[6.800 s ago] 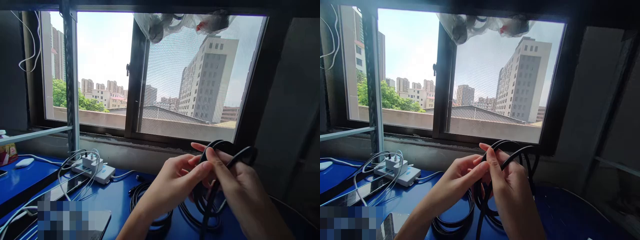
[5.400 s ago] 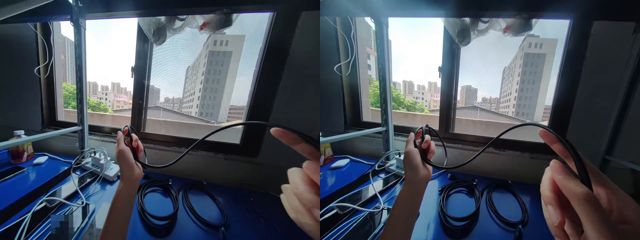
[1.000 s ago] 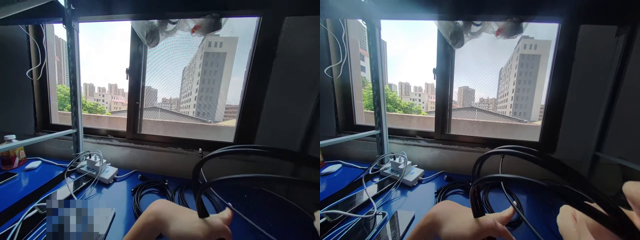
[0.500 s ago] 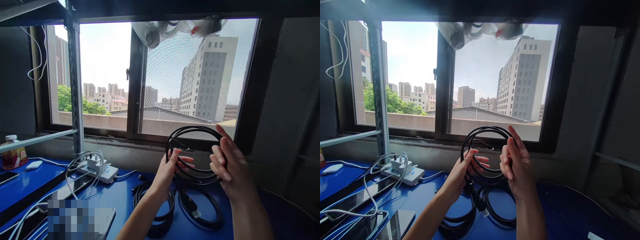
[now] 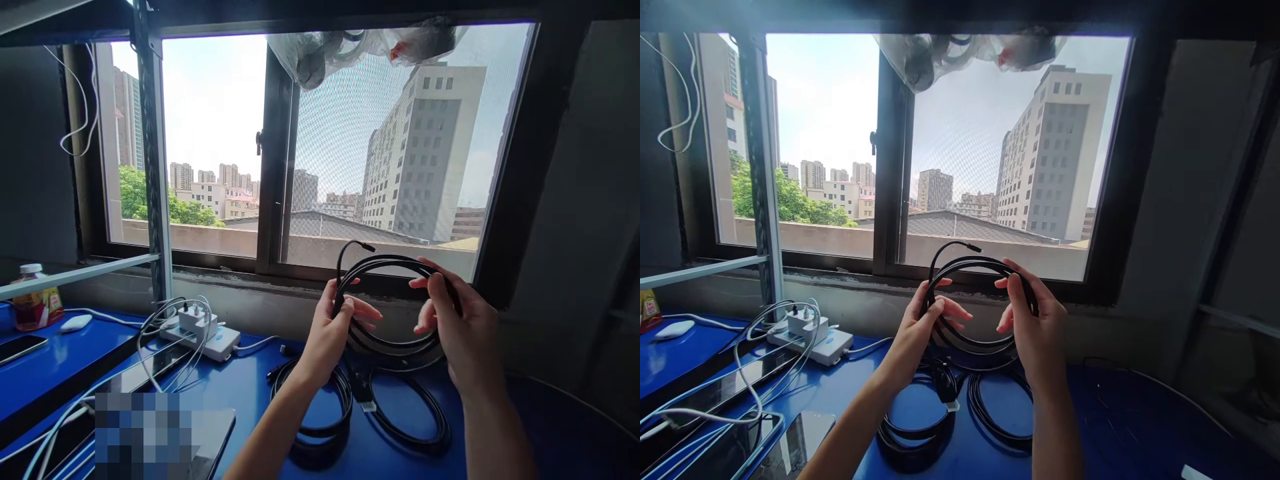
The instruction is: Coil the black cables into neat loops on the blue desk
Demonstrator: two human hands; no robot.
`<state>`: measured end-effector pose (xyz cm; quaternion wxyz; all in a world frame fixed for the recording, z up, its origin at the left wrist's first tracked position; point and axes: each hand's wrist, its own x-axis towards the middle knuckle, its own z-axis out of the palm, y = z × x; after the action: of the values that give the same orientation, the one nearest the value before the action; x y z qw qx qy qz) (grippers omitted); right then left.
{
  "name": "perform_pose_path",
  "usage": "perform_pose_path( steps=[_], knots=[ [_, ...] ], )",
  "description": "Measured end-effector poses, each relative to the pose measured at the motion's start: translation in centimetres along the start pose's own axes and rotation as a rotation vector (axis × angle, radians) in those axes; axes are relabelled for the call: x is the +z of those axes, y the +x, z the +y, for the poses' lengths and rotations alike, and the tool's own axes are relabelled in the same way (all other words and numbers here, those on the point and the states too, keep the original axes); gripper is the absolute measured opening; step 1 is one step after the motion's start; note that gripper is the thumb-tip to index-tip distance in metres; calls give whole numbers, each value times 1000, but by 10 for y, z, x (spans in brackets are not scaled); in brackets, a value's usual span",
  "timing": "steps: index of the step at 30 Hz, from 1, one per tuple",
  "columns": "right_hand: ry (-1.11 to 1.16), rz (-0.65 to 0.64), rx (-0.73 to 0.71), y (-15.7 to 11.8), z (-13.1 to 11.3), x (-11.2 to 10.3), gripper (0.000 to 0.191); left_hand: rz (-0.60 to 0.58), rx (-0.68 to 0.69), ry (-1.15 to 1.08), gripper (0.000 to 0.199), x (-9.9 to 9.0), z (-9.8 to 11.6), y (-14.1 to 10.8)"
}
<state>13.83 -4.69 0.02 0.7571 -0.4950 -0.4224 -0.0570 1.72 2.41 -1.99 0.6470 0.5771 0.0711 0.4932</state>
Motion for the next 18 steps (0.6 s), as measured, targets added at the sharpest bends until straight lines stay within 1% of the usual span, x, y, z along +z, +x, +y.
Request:
perform_pose_path(
  steps=[3, 5, 8, 11, 13, 14, 16, 18],
  knots=[
    [-49, -43, -30, -1, 2, 4, 53, 41, 33, -64, 37, -1, 0, 3],
    [-50, -47, -60, -3, 1, 8, 52, 47, 43, -19, 40, -1, 1, 4],
    [-26, -58, -108, -6, 1, 15, 51, 101, 79, 105, 36, -2, 4, 3],
    [16, -77, -116, -9, 3, 22, 45, 233, 172, 227, 25, -5, 8, 0],
    [4, -60, -147, -11, 5, 26, 44, 308, 255, 341, 20, -10, 11, 1],
    [-22, -48, -174, -11, 6, 27, 45, 327, 293, 414, 19, -13, 13, 1],
    [-99, -28, -237, -13, 9, 30, 48, 328, 346, 570, 20, -18, 17, 3],
    [-168, -38, -276, -13, 12, 32, 42, 316, 372, 707, 20, -22, 20, 2]
  ],
)
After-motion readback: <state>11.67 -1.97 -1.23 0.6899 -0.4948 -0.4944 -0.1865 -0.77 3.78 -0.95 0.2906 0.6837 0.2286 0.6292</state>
